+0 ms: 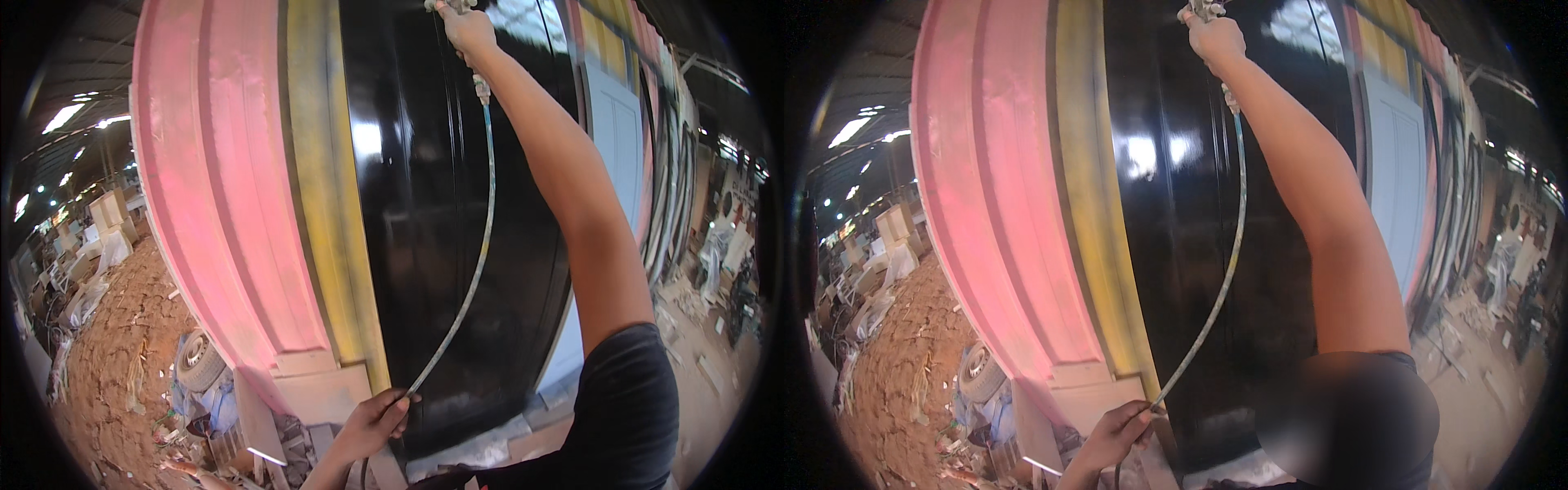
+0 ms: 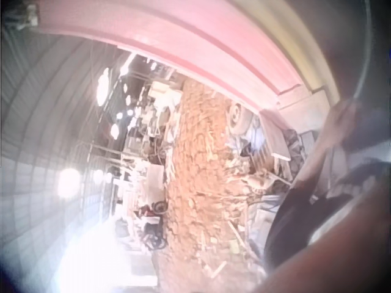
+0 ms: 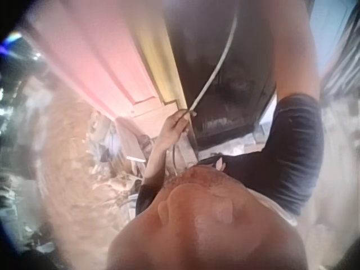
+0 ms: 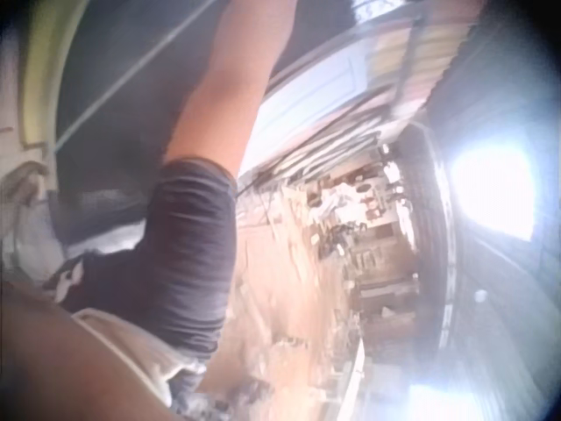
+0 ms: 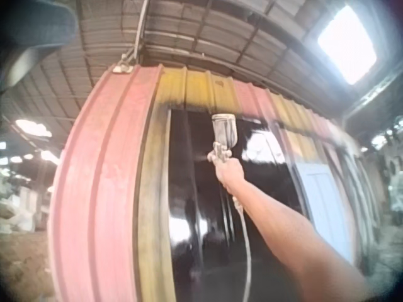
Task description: The person pours paint from a can into a sprayer reservoir and then applies the paint to a door and its frame using a spray gun.
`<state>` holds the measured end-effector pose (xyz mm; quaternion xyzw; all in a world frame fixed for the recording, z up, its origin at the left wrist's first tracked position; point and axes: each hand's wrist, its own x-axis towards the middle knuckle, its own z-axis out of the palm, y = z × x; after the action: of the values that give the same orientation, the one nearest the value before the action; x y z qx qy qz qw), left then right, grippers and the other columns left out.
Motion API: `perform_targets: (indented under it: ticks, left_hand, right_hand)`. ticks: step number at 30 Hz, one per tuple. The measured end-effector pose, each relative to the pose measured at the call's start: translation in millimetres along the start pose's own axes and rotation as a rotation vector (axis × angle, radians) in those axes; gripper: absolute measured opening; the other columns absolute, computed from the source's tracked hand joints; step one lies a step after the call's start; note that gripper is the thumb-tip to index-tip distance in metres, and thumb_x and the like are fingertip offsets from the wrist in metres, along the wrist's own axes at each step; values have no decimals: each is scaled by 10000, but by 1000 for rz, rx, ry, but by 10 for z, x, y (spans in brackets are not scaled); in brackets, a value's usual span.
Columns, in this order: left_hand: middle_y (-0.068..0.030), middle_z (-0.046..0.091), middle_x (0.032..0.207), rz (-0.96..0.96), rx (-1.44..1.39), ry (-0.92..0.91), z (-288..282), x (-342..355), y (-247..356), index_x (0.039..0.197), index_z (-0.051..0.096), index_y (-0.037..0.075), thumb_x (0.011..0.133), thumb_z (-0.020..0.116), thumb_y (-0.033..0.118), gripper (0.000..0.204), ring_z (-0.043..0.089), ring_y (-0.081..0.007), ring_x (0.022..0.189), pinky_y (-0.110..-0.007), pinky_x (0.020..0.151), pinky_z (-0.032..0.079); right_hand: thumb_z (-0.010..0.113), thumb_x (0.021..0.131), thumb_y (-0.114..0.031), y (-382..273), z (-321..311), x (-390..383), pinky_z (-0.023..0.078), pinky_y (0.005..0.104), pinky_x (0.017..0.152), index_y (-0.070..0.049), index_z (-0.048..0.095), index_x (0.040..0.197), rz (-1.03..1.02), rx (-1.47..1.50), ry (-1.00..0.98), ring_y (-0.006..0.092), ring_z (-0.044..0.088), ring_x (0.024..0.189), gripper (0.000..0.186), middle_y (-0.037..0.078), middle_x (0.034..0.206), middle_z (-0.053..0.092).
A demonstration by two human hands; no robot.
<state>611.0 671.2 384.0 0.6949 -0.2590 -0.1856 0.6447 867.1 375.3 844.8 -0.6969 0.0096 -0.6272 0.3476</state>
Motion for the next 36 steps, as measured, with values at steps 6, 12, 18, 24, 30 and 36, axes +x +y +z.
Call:
perform_targets:
  ticks: [6, 12, 18, 24, 30, 36]
  left_hand:
    - [-126, 673, 1148, 163, 58, 32, 274, 254, -669, 1277, 594, -22, 1062, 468, 353, 450, 624, -189, 1083, -314, 962, 472]
    - [-131, 576, 1377, 274, -542, 127, 998, 1289, -631, 1396, 509, 12, 1062, 418, 434, 546, 492, -237, 1330, -387, 1120, 358]
    - [-68, 639, 1092, 148, -1128, 141, 1602, 1634, -1390, 1203, 581, 50, 1069, 448, 360, 363, 578, -161, 1020, -315, 883, 440]
    - [40, 601, 830, -55, -1155, 371, 2293, 1387, -2582, 998, 621, 91, 1076, 461, 311, 282, 494, -48, 715, -236, 658, 401]
    - [37, 607, 855, -207, -1140, 578, 2815, 1166, -3981, 1013, 613, 71, 1082, 453, 316, 300, 497, -45, 758, -223, 698, 414]
    - [26, 620, 899, -415, -1095, 764, 3259, 945, -5064, 1071, 606, 56, 1085, 435, 288, 289, 515, -49, 776, -229, 711, 427]
  right_hand:
    - [671, 860, -586, 564, -544, -1716, 453, 369, 515, 45, 674, 785, 223, 96, -312, 191, 573, 513, 635, 93, 616, 599]
    - [709, 885, -502, 845, -1167, -3248, 320, 268, 380, -92, 600, 792, 528, 136, -431, 75, 405, 419, 435, -30, 616, 511]
    - [740, 882, -444, 1549, -1496, -4694, 362, 249, 436, -78, 639, 888, 648, 113, -425, 60, 459, 492, 379, -34, 671, 549]
    - [737, 916, -340, 2312, -1871, -5997, 392, 254, 526, -44, 672, 946, 751, 56, -430, 62, 498, 598, 305, -41, 723, 576]
    - [721, 933, -329, 3135, -2169, -7326, 366, 271, 502, -33, 638, 805, 861, 44, -590, 59, 479, 565, 333, -38, 637, 541]
    - [731, 926, -362, 3901, -2435, -8526, 389, 285, 570, 1, 654, 828, 977, -5, -687, 66, 473, 614, 385, -34, 657, 560]
